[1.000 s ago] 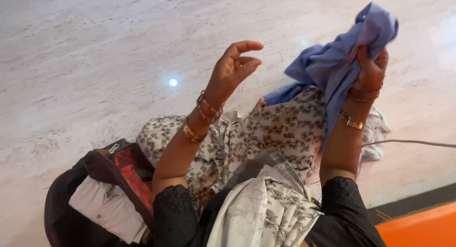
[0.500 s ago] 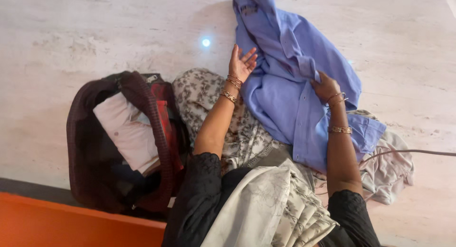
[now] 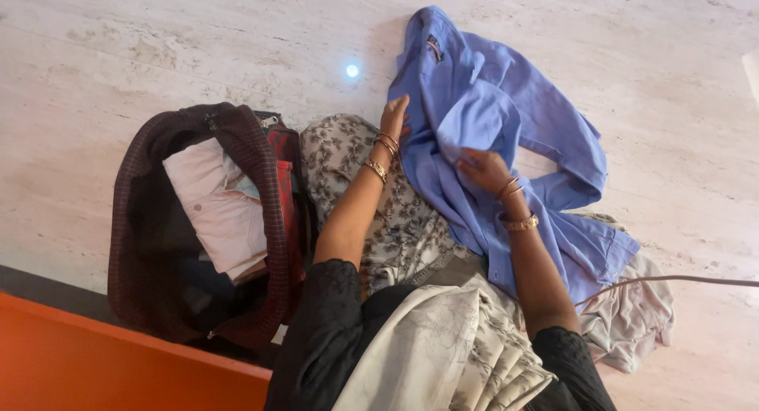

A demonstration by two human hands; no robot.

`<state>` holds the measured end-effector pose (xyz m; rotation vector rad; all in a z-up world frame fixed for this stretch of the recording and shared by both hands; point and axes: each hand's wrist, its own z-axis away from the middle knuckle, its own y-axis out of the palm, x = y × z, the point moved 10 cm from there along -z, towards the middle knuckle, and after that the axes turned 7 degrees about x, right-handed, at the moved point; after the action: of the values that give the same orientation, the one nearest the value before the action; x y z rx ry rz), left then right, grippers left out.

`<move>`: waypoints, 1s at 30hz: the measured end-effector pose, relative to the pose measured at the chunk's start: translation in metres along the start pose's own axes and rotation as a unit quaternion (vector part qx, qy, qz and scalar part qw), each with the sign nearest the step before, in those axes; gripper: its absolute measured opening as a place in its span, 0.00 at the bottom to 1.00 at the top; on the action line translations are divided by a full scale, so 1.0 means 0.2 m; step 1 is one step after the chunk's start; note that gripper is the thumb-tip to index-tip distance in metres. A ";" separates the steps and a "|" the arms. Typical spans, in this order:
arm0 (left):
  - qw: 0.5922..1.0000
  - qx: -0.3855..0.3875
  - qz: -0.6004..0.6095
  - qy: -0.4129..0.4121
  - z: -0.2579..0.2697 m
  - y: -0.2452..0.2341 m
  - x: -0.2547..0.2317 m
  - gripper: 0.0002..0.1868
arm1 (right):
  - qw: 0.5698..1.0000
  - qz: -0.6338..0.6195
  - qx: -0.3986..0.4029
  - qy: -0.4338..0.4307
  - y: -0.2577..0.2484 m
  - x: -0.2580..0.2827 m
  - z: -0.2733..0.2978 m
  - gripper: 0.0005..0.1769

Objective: The person folds a white shirt on the floor, places it into a bag, then picks up a blue shirt and begins buttoning it.

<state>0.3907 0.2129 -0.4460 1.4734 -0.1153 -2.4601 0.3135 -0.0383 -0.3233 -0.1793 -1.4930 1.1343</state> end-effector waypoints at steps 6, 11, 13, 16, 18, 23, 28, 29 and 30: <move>0.993 0.085 0.023 0.081 -0.06 0.22 -0.09 0.30 | 0.974 -0.074 0.210 -0.030 0.20 0.36 0.12 0.26; 0.960 0.192 0.127 0.160 0.12 0.52 -0.08 0.25 | 0.975 -0.145 -0.158 0.055 -0.32 -0.12 -0.07 0.33; 0.949 0.245 0.060 0.189 0.25 0.65 -0.06 0.23 | 0.960 -0.229 -0.162 0.020 -0.39 -0.27 -0.19 0.42; 0.927 0.322 -0.001 0.194 0.39 0.83 -0.03 0.24 | 0.946 -0.322 -0.048 -0.012 -0.39 -0.34 -0.35 0.40; 0.908 0.336 0.000 0.252 0.46 0.88 -0.10 0.26 | 0.957 -0.286 0.033 -0.047 -0.41 -0.24 -0.40 0.27; 0.919 0.285 -0.103 0.252 0.56 0.78 -0.26 0.27 | 0.990 -0.104 -0.088 0.019 -0.87 0.14 -0.30 0.06; 0.924 0.068 -0.172 0.334 0.69 0.53 -0.67 0.25 | 0.957 0.100 -0.162 -0.219 -1.48 1.01 0.02 0.25; 0.913 0.016 -0.179 0.365 0.72 0.49 -0.75 0.28 | 0.947 0.107 -0.178 -0.246 -1.58 1.15 0.07 0.25; 0.909 0.013 -0.186 0.372 0.72 0.49 -0.81 0.32 | 0.939 0.120 -0.189 -0.262 -1.67 1.27 0.09 0.25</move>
<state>0.3557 0.1522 -0.2193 2.5166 0.3129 -1.9434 0.3813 -0.0490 0.0918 -0.3490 -2.2131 1.1262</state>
